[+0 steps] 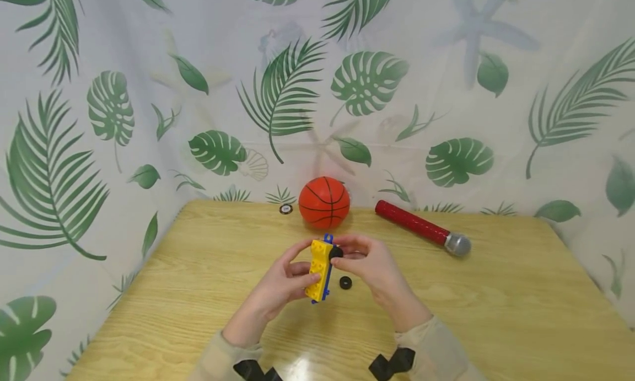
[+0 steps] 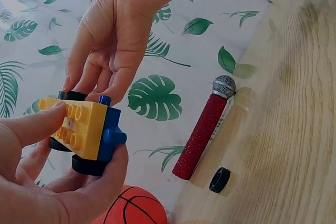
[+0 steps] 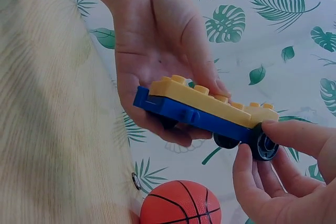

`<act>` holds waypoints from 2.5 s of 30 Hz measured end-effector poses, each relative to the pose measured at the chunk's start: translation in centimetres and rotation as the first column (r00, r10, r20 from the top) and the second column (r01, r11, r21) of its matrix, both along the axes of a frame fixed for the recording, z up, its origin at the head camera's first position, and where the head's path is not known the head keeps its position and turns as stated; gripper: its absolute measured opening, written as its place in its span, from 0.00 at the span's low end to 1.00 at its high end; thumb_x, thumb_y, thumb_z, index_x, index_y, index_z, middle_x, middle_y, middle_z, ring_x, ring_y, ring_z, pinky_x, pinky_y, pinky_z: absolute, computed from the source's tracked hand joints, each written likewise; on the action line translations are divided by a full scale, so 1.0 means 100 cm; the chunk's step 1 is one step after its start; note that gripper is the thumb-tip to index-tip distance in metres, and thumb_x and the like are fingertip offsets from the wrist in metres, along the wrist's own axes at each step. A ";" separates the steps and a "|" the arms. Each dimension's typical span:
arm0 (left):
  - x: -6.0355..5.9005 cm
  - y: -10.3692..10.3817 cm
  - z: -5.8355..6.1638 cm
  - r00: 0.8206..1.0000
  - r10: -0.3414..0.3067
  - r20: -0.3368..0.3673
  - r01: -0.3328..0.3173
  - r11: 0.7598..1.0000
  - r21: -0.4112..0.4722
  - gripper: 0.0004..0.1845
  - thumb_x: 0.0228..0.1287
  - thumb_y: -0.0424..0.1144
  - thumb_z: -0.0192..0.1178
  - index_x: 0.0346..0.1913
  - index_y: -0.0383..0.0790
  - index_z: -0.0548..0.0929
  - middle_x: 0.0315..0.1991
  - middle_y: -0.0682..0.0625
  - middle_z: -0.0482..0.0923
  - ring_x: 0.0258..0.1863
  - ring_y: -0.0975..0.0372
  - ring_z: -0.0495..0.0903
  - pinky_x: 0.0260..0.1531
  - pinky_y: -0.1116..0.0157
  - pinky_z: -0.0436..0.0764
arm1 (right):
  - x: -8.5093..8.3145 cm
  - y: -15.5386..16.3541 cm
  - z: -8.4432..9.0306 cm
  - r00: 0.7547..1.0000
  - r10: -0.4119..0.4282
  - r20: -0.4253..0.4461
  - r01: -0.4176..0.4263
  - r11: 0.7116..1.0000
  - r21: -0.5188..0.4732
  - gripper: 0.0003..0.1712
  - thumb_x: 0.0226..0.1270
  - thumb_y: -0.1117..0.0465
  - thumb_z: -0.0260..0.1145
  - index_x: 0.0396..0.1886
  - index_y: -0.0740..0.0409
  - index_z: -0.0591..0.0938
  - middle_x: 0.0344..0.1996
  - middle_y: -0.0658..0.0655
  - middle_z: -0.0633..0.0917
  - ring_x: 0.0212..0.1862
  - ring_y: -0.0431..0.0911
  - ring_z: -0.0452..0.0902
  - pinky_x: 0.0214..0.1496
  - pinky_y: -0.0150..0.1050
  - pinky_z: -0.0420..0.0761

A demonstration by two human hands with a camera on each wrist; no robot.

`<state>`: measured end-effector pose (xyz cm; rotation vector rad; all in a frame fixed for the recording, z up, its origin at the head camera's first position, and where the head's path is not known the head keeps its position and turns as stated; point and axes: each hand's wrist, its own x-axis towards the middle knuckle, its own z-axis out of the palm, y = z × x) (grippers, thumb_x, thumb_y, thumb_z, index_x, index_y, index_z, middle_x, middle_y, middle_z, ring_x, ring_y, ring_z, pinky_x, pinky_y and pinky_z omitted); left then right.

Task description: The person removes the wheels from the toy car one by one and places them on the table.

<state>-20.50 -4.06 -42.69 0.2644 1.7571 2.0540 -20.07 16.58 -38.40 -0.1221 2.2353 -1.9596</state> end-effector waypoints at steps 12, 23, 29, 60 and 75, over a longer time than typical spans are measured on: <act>0.004 -0.002 0.001 0.997 -0.076 -0.003 0.076 0.997 0.004 0.38 0.67 0.26 0.61 0.74 0.58 0.64 0.50 0.38 0.80 0.43 0.58 0.83 0.35 0.63 0.86 | 0.003 0.001 -0.005 1.000 0.009 0.016 -0.009 1.000 0.024 0.25 0.62 0.68 0.70 0.58 0.71 0.76 0.38 0.50 0.84 0.42 0.44 0.79 0.46 0.29 0.82; 0.007 -0.002 0.000 0.997 -0.071 0.014 0.072 0.997 -0.016 0.36 0.65 0.27 0.63 0.72 0.57 0.67 0.49 0.39 0.82 0.43 0.56 0.85 0.37 0.59 0.88 | 0.006 0.003 -0.011 0.999 0.048 0.010 -0.048 0.999 0.016 0.24 0.62 0.70 0.70 0.56 0.75 0.75 0.36 0.50 0.84 0.39 0.43 0.79 0.44 0.29 0.82; 0.007 0.000 0.002 0.999 -0.040 0.009 0.040 0.999 0.003 0.36 0.64 0.26 0.63 0.72 0.54 0.66 0.46 0.41 0.83 0.41 0.57 0.85 0.36 0.59 0.87 | 0.005 0.001 -0.004 0.999 0.031 0.019 -0.032 0.999 0.026 0.24 0.63 0.69 0.69 0.57 0.74 0.75 0.37 0.50 0.85 0.40 0.42 0.80 0.46 0.29 0.82; 0.015 0.004 0.007 1.000 0.012 -0.005 -0.012 1.000 0.003 0.35 0.63 0.25 0.64 0.69 0.55 0.69 0.40 0.46 0.84 0.37 0.59 0.85 0.35 0.59 0.88 | 0.009 -0.001 0.004 0.999 -0.038 0.032 0.037 0.999 0.018 0.20 0.59 0.72 0.72 0.50 0.75 0.79 0.31 0.48 0.85 0.35 0.41 0.81 0.43 0.30 0.84; 0.016 -0.001 0.013 0.999 0.009 -0.051 -0.010 1.000 -0.018 0.35 0.62 0.27 0.66 0.70 0.53 0.69 0.41 0.46 0.84 0.38 0.59 0.86 0.34 0.59 0.88 | 0.014 -0.004 0.012 0.998 -0.057 0.034 0.058 0.998 -0.024 0.20 0.58 0.72 0.73 0.50 0.74 0.80 0.30 0.47 0.86 0.34 0.40 0.82 0.42 0.30 0.84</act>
